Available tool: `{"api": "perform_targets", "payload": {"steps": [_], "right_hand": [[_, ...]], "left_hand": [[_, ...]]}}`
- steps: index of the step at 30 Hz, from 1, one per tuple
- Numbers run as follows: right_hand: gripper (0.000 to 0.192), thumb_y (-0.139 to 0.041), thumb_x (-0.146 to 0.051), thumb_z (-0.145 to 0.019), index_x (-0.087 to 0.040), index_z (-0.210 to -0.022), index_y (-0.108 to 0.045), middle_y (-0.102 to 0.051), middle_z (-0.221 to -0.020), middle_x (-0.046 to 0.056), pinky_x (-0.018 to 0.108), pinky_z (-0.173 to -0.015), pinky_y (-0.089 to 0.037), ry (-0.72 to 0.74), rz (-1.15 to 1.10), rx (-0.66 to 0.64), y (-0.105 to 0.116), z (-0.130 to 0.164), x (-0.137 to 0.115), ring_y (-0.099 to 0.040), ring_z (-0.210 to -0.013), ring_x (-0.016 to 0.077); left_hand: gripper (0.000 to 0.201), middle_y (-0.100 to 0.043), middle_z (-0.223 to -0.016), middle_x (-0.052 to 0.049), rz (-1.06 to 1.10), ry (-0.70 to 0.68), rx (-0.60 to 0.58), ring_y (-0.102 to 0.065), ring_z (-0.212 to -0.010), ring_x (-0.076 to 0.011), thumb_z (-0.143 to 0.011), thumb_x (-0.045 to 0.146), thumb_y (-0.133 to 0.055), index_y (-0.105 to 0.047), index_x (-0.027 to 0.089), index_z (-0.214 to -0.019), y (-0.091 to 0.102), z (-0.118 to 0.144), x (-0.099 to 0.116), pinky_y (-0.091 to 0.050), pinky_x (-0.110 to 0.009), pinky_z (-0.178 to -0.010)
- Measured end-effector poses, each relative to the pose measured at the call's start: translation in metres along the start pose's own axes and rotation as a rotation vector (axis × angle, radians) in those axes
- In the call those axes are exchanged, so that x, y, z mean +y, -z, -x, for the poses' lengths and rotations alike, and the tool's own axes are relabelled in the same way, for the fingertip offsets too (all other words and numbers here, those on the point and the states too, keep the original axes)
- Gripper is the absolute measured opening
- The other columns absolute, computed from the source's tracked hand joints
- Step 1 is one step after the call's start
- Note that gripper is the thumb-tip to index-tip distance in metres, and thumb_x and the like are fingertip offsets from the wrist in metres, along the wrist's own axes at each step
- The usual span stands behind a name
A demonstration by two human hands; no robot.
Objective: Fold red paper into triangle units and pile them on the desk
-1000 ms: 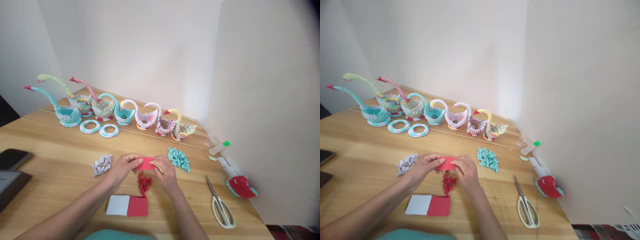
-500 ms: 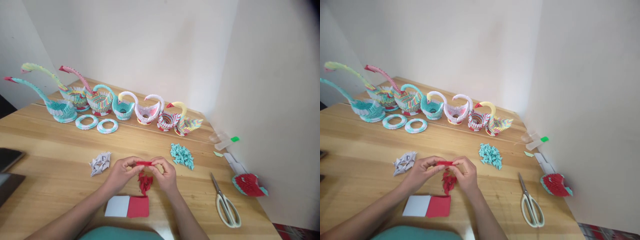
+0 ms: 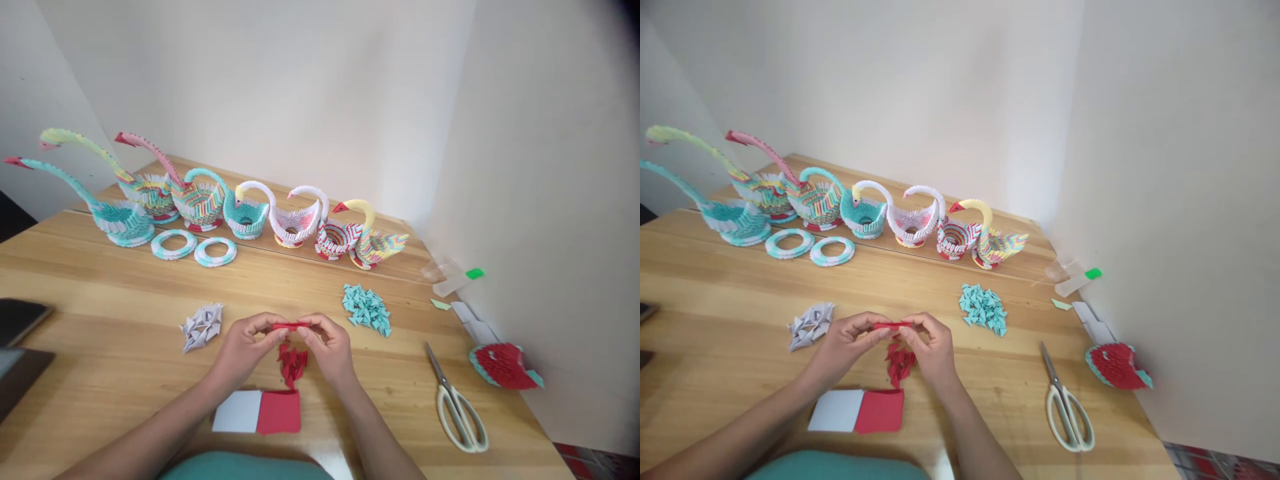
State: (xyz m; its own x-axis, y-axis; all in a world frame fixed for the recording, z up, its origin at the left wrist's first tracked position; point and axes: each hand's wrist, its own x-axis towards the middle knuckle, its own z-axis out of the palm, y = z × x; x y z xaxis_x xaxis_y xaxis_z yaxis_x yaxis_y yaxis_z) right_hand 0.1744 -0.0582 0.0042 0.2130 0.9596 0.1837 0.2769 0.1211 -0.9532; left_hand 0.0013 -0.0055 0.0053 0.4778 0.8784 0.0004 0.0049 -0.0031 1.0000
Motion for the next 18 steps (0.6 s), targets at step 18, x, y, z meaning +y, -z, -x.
{"api": "perform_targets", "payload": {"steps": [18], "right_hand": [[0.012, -0.064, -0.028, -0.084, -0.018, -0.078, -0.068, -0.068, -0.071, 0.001, 0.024, -0.063, -0.048, 0.04, 0.071, 0.011, -0.0033, 0.0005, 0.0004, -0.063, -0.066, 0.0149]], "left_hand": [[0.018, -0.073, -0.076, -0.005, 0.056, 0.057, 0.025, -0.066, -0.072, -0.0178, -0.077, 0.032, -0.067, -0.073, 0.015, -0.08, -0.0031, -0.0004, 0.0016, -0.049, -0.024, -0.066]]}}
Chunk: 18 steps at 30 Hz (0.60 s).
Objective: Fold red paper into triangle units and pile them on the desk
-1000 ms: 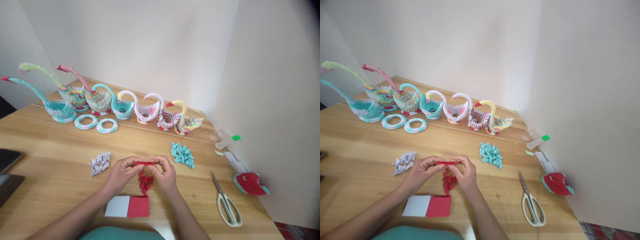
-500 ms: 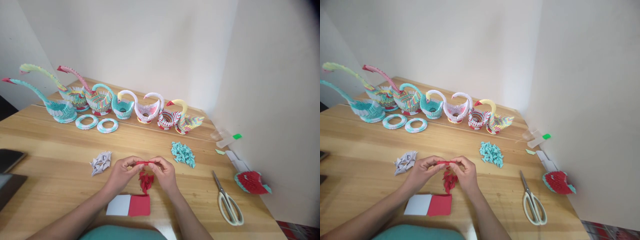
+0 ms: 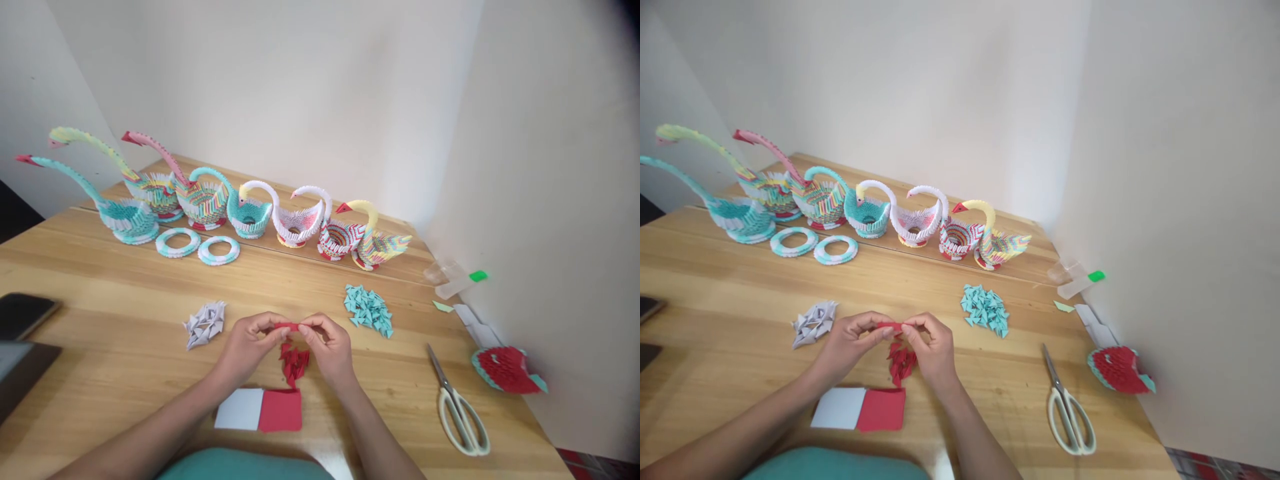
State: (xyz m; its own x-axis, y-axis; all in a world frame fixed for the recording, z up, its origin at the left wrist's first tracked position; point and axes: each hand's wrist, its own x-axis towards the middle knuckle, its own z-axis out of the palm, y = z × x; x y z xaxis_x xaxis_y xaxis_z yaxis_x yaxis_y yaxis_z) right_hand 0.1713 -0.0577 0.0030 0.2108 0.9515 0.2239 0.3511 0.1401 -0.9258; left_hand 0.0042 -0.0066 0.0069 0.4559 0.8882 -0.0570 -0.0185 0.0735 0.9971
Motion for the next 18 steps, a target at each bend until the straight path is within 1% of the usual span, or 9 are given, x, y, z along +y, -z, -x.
{"api": "perform_targets", "payload": {"steps": [5, 12, 18], "right_hand": [[0.013, -0.062, -0.028, -0.084, -0.018, -0.076, -0.067, -0.067, -0.069, 0.001, 0.024, -0.062, -0.047, 0.01, 0.01, 0.017, -0.0035, 0.0016, -0.0032, -0.061, -0.064, 0.0143], [0.015, -0.064, -0.03, -0.081, -0.018, -0.073, -0.065, -0.064, -0.066, 0.001, 0.024, -0.061, -0.047, -0.067, -0.057, 0.095, -0.0064, 0.0012, -0.0062, -0.058, -0.062, 0.0143], [0.017, -0.064, -0.033, -0.081, -0.017, -0.075, -0.065, -0.064, -0.067, 0.001, 0.023, -0.059, -0.047, -0.087, -0.1, 0.093, -0.008, 0.0015, -0.002, -0.058, -0.062, 0.014]], "left_hand": [[0.02, -0.071, -0.072, -0.004, 0.048, 0.023, 0.007, -0.063, -0.068, -0.0167, -0.076, 0.034, -0.068, -0.072, 0.014, -0.079, -0.0009, -0.0008, -0.0017, -0.049, -0.025, -0.065], [0.025, -0.069, -0.067, -0.002, 0.109, 0.04, -0.035, -0.059, -0.062, -0.014, -0.072, 0.038, -0.072, -0.069, 0.013, -0.076, -0.0013, -0.0031, -0.0008, -0.045, -0.023, -0.06], [0.027, -0.065, -0.061, 0.0, 0.13, 0.056, -0.002, -0.054, -0.057, -0.0122, -0.069, 0.039, -0.074, -0.067, 0.013, -0.068, -0.0023, -0.0035, -0.0015, -0.042, -0.023, -0.058]]}}
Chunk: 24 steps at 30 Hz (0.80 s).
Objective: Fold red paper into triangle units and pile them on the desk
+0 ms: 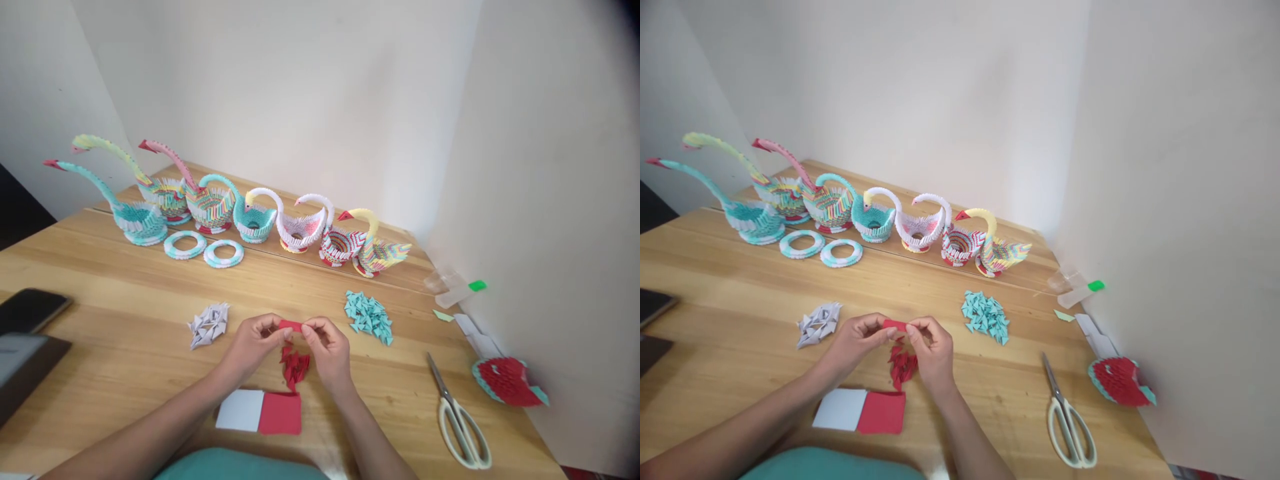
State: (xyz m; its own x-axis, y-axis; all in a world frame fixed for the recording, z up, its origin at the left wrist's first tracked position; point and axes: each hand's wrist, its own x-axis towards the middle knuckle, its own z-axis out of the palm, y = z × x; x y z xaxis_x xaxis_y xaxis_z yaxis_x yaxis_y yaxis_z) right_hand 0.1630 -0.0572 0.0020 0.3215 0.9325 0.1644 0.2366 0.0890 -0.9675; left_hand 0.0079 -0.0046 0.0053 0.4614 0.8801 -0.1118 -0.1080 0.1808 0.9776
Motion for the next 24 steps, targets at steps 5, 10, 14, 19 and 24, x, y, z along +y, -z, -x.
{"api": "perform_targets", "payload": {"steps": [5, 10, 14, 19, 24], "right_hand": [[0.018, -0.064, -0.034, -0.081, -0.017, -0.075, -0.065, -0.065, -0.068, 0.001, 0.024, -0.061, -0.048, 0.01, 0.008, 0.001, -0.0001, 0.0001, 0.0013, -0.059, -0.064, 0.0147], [0.014, -0.066, -0.031, -0.08, -0.018, -0.077, -0.065, -0.065, -0.069, 0.001, 0.024, -0.061, -0.049, 0.009, -0.012, -0.04, -0.001, 0.001, 0.0001, -0.059, -0.063, 0.0141], [0.012, -0.066, -0.028, -0.078, -0.019, -0.086, -0.064, -0.067, -0.075, 0.002, 0.025, -0.065, -0.051, 0.005, -0.049, -0.1, -0.0026, 0.0019, 0.0006, -0.062, -0.068, 0.0151], [0.016, -0.064, -0.027, -0.08, -0.019, -0.094, -0.065, -0.067, -0.078, 0.002, 0.027, -0.068, -0.052, 0.041, -0.011, -0.185, -0.0017, 0.0027, -0.0004, -0.062, -0.071, 0.0159], [0.017, -0.065, -0.027, -0.08, -0.02, -0.095, -0.068, -0.066, -0.075, 0.001, 0.027, -0.069, -0.052, 0.061, 0.006, -0.186, -0.0012, 0.0027, -0.005, -0.061, -0.069, 0.0153]], "left_hand": [[0.028, -0.063, -0.06, 0.001, 0.036, -0.019, 0.012, -0.051, -0.056, -0.0107, -0.069, 0.039, -0.074, -0.065, 0.013, -0.067, -0.0003, -0.0005, -0.0023, -0.04, -0.022, -0.057], [0.032, -0.061, -0.06, 0.001, 0.044, -0.025, 0.039, -0.05, -0.056, -0.0106, -0.072, 0.045, -0.071, -0.063, 0.015, -0.067, 0.0012, -0.0006, 0.0011, -0.04, -0.022, -0.056], [0.033, -0.06, -0.06, 0.002, 0.029, -0.046, 0.058, -0.051, -0.057, -0.0116, -0.073, 0.047, -0.07, -0.063, 0.015, -0.068, 0.0026, -0.0009, 0.0011, -0.042, -0.022, -0.057], [0.025, -0.065, -0.068, -0.001, -0.079, -0.115, 0.017, -0.057, -0.067, -0.015, -0.077, 0.04, -0.068, -0.065, 0.015, -0.071, 0.0029, 0.0016, -0.0037, -0.046, -0.024, -0.065], [0.029, -0.066, -0.067, -0.002, -0.074, -0.092, 0.019, -0.057, -0.065, -0.0154, -0.075, 0.043, -0.068, -0.064, 0.015, -0.069, 0.0015, 0.003, -0.0022, -0.046, -0.025, -0.064]]}}
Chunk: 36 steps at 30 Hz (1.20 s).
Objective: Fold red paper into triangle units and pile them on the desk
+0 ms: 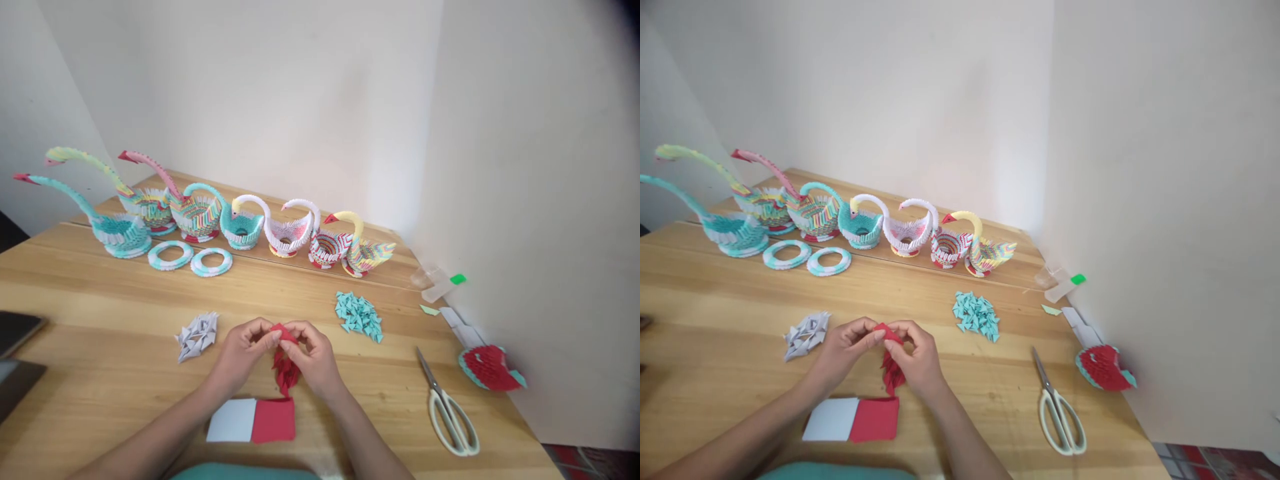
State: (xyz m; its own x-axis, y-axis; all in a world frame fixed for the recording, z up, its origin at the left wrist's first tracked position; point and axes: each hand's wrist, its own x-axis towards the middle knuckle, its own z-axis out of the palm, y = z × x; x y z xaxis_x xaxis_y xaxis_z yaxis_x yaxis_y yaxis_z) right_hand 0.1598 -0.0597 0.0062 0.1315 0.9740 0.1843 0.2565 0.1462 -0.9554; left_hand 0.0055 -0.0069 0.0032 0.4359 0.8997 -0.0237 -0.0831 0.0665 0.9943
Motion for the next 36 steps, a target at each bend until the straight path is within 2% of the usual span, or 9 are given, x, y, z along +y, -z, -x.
{"api": "perform_targets", "payload": {"steps": [9, 14, 18, 21, 29, 36], "right_hand": [[0.024, -0.072, -0.029, -0.075, -0.021, -0.098, -0.071, -0.069, -0.079, 0.001, 0.026, -0.069, -0.052, -0.111, -0.125, -0.034, -0.0036, -0.001, 0.0078, -0.063, -0.072, 0.0155], [0.02, -0.071, -0.035, -0.077, -0.019, -0.088, -0.074, -0.072, -0.079, 0.003, 0.026, -0.064, -0.052, -0.112, -0.09, -0.035, -0.0034, -0.0024, 0.0042, -0.064, -0.069, 0.0166], [0.018, -0.069, -0.034, -0.077, -0.018, -0.071, -0.072, -0.067, -0.066, 0.001, 0.024, -0.054, -0.047, -0.094, 0.009, -0.014, -0.002, -0.0027, 0.0003, -0.059, -0.058, 0.0142], [0.019, -0.069, -0.032, -0.077, -0.018, -0.064, -0.068, -0.063, -0.062, -0.001, 0.023, -0.053, -0.044, -0.083, 0.03, 0.0, -0.0022, -0.0023, -0.0001, -0.056, -0.055, 0.013], [0.014, -0.068, -0.024, -0.076, -0.019, -0.064, -0.065, -0.059, -0.063, -0.002, 0.024, -0.058, -0.043, -0.063, 0.033, -0.003, -0.0039, -0.0022, 0.005, -0.054, -0.059, 0.0134], [0.014, -0.068, -0.025, -0.076, -0.019, -0.065, -0.064, -0.059, -0.064, -0.002, 0.023, -0.056, -0.042, -0.082, -0.012, 0.003, -0.0076, -0.0007, 0.0037, -0.053, -0.061, 0.0134]], "left_hand": [[0.035, -0.061, -0.063, 0.0, 0.065, 0.034, 0.052, -0.051, -0.059, -0.0123, -0.075, 0.049, -0.068, -0.062, 0.015, -0.067, 0.0008, -0.003, 0.0021, -0.043, -0.023, -0.059], [0.033, -0.059, -0.06, 0.001, 0.047, -0.005, 0.048, -0.049, -0.057, -0.012, -0.074, 0.047, -0.068, -0.063, 0.016, -0.068, 0.0017, -0.0025, 0.0027, -0.041, -0.023, -0.056], [0.031, -0.059, -0.058, 0.002, 0.035, -0.004, 0.067, -0.049, -0.057, -0.0119, -0.073, 0.046, -0.07, -0.063, 0.016, -0.066, 0.0011, -0.0023, 0.0043, -0.041, -0.023, -0.056], [0.032, -0.06, -0.06, 0.001, 0.049, 0.008, 0.077, -0.05, -0.057, -0.0118, -0.073, 0.046, -0.071, -0.064, 0.015, -0.066, 0.0007, -0.0027, 0.0048, -0.041, -0.022, -0.056], [0.032, -0.062, -0.061, 0.001, 0.077, 0.013, 0.077, -0.052, -0.058, -0.0116, -0.073, 0.045, -0.072, -0.065, 0.014, -0.067, 0.0022, -0.0046, -0.0005, -0.041, -0.022, -0.057], [0.03, -0.06, -0.06, 0.001, 0.075, -0.033, 0.103, -0.05, -0.058, -0.0114, -0.074, 0.043, -0.071, -0.063, 0.015, -0.066, -0.0008, -0.0013, 0.0068, -0.041, -0.022, -0.057]]}}
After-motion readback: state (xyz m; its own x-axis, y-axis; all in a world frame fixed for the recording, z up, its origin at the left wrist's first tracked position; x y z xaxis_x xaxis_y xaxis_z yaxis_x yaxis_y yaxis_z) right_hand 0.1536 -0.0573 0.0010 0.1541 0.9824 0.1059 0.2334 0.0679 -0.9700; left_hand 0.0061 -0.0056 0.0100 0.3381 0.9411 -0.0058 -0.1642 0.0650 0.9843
